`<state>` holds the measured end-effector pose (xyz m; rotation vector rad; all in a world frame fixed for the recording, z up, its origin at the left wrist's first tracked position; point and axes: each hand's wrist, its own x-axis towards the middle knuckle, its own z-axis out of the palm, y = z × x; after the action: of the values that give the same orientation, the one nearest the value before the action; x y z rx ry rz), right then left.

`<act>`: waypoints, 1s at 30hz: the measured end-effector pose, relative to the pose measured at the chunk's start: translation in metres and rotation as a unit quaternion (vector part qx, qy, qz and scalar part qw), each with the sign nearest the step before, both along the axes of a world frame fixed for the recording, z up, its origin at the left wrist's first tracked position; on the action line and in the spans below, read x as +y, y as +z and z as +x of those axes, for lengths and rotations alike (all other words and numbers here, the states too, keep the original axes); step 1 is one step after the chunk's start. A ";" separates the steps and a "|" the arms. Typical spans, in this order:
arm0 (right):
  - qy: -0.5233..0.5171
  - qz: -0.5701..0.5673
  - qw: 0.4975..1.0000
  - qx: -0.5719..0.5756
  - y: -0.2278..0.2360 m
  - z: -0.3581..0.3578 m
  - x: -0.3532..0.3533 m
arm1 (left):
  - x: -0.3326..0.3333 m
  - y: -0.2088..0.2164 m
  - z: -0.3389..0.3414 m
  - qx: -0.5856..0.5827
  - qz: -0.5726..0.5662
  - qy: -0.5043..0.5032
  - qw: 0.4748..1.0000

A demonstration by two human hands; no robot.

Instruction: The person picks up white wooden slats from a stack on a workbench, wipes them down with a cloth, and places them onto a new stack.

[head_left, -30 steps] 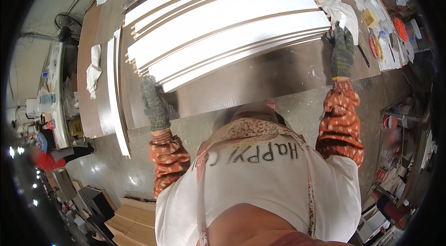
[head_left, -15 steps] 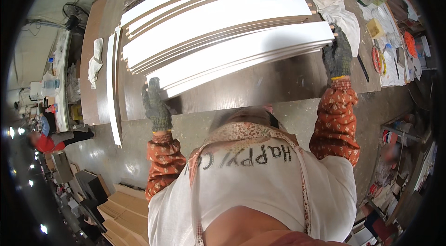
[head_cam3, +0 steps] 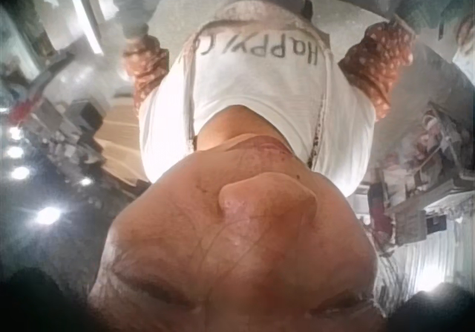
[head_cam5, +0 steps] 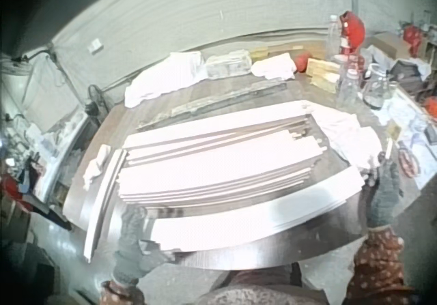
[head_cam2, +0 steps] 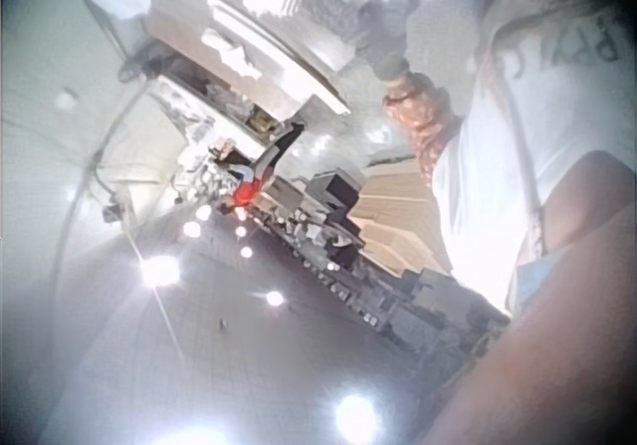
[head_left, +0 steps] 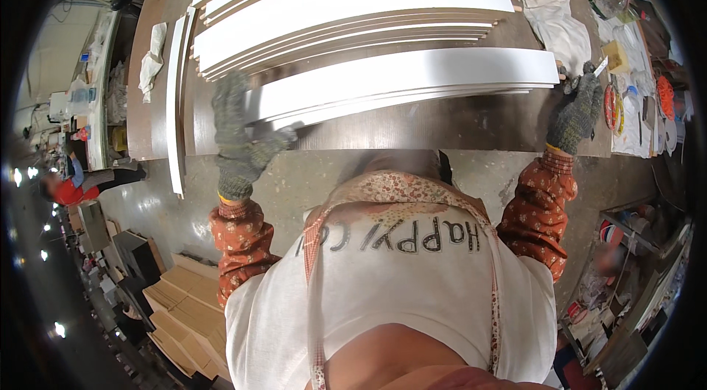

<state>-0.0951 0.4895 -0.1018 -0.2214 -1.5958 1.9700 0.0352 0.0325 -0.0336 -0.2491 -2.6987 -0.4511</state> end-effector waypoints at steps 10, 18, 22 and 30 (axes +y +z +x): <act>-0.034 0.225 0.974 -0.003 0.037 0.018 -0.017 | 0.034 0.012 -0.005 -0.098 -0.225 0.087 0.966; 0.090 0.224 0.970 0.023 0.046 0.016 -0.064 | 0.125 -0.020 -0.019 -0.078 -0.107 -0.026 0.991; 0.181 0.173 0.968 -0.021 0.036 -0.001 -0.071 | 0.085 -0.025 -0.006 -0.119 -0.083 0.018 0.989; 0.223 0.108 0.969 -0.007 0.042 0.000 -0.071 | -0.042 -0.021 0.051 0.122 -0.139 0.243 0.952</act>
<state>-0.0950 0.4185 -0.0597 0.2321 -1.9866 2.0890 0.0861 -0.0097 -0.0542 0.2687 -2.4509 0.1016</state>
